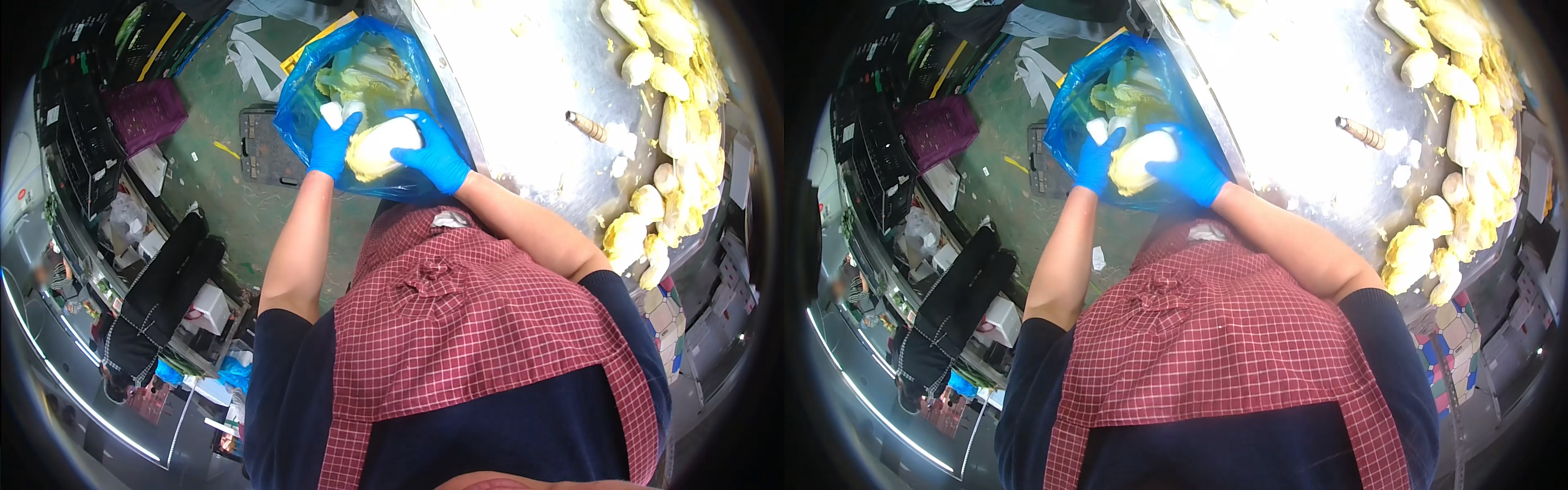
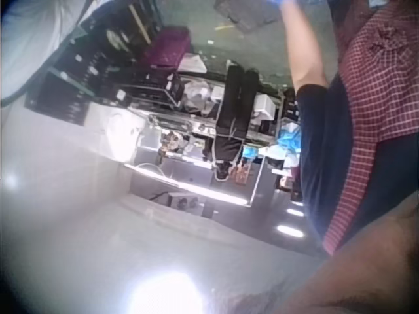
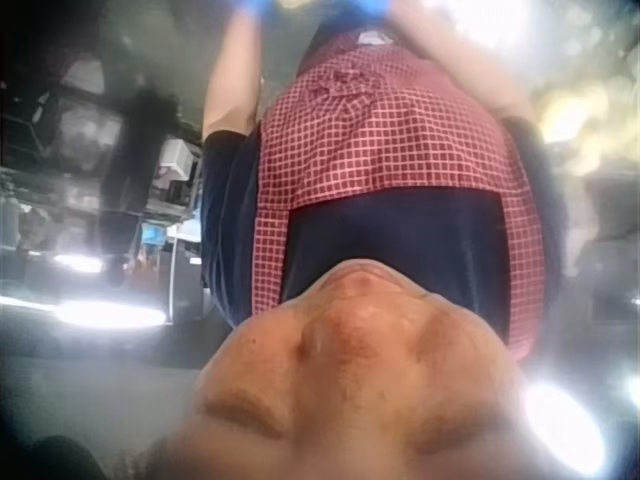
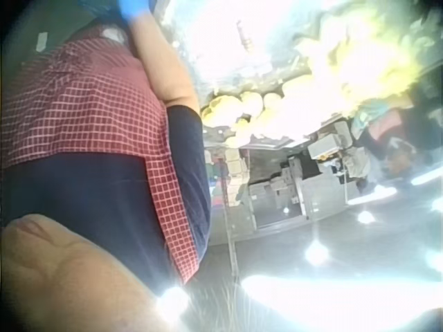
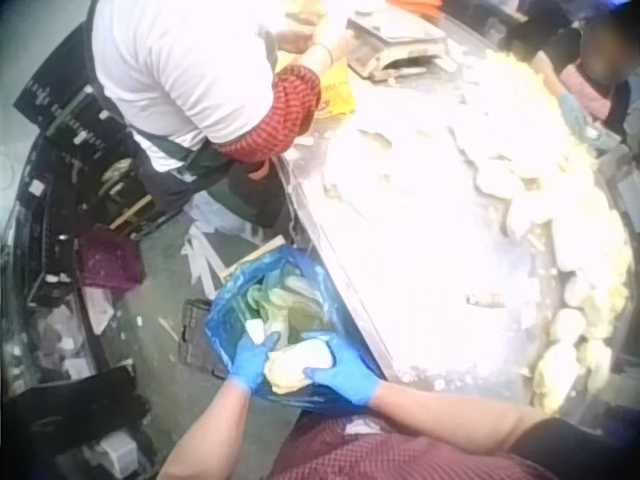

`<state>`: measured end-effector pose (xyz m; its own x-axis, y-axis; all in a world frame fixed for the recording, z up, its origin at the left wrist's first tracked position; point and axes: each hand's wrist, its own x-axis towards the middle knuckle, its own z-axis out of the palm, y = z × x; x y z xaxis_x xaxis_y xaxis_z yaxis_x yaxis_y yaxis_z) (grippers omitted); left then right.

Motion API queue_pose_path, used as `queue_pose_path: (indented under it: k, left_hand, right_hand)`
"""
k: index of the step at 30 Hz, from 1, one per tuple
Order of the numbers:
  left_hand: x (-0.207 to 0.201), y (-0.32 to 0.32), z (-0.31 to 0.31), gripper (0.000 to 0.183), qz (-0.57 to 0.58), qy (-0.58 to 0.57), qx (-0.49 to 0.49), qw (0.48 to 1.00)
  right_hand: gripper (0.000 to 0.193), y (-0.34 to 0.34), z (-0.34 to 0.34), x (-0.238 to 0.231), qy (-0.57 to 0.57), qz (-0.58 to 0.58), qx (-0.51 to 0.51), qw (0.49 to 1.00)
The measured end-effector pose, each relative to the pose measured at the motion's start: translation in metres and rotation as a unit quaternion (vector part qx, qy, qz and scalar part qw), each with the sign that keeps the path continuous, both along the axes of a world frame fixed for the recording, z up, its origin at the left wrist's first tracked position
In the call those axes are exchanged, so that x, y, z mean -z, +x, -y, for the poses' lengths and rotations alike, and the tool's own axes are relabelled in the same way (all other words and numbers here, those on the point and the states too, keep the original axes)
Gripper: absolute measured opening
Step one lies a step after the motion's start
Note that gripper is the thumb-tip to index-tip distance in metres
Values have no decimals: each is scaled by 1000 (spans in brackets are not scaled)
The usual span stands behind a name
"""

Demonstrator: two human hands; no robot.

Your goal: The person removes outer leaves from napa cabbage heads and places them into a blue bag. They then use a knife to trim the base of each head and place the trimmed pieces onto a metal table. The process is repeated for multiple cabbage heads.

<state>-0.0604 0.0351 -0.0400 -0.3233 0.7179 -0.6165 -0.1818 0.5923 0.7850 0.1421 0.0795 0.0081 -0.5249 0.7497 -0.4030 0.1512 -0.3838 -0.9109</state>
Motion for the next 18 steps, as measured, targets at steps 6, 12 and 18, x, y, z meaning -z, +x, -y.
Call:
queue_pose_path:
  k: [6,12,18]
  left_hand:
    - [-41,54,6,67,257,4,-228,939]
    - [-26,80,8,60,114,53,-244,962]
    - [-28,79,10,57,49,48,-211,975]
  right_hand:
    - [61,-11,-2,0,-181,-97,196,959]
    - [60,-14,10,-4,96,184,-62,976]
    - [50,-14,9,-12,133,218,-119,960]
